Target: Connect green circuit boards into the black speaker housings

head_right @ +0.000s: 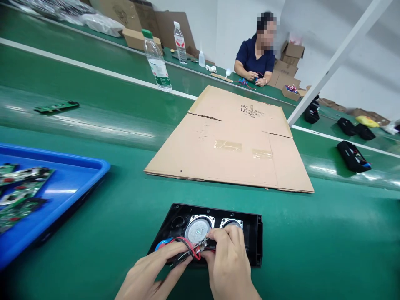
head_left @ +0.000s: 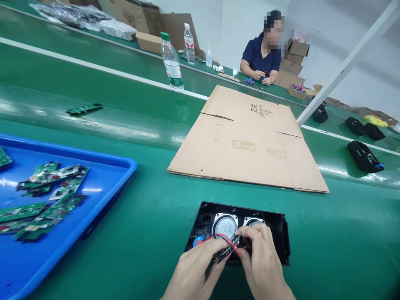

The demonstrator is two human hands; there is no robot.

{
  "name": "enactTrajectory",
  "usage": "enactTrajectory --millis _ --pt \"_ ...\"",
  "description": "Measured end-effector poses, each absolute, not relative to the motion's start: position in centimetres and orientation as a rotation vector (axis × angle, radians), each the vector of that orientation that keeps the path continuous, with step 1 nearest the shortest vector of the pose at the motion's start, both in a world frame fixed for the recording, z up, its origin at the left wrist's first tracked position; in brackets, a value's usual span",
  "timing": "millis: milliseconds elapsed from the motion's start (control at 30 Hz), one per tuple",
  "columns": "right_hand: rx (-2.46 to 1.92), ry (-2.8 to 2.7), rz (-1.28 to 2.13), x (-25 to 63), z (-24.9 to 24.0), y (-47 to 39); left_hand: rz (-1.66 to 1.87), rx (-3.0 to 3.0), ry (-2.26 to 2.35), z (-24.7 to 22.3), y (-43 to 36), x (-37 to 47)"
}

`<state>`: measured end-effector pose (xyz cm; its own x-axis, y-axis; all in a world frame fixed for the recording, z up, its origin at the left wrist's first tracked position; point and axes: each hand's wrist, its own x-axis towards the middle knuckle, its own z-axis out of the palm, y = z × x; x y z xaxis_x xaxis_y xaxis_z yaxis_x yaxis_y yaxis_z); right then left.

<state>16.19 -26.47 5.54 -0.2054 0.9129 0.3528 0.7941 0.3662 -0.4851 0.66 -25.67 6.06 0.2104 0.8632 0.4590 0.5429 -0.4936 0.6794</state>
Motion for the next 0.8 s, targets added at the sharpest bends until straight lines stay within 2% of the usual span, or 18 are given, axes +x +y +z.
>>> enactTrajectory --millis 600,800 --pt "-1.546 -1.930 0.181 15.5 4.0 -26.8 1.220 1.989 1.246 5.8 -25.5 0.6" --pt "-1.567 -1.936 0.320 15.6 5.0 -26.6 1.180 1.919 1.247 5.9 -25.5 0.5"
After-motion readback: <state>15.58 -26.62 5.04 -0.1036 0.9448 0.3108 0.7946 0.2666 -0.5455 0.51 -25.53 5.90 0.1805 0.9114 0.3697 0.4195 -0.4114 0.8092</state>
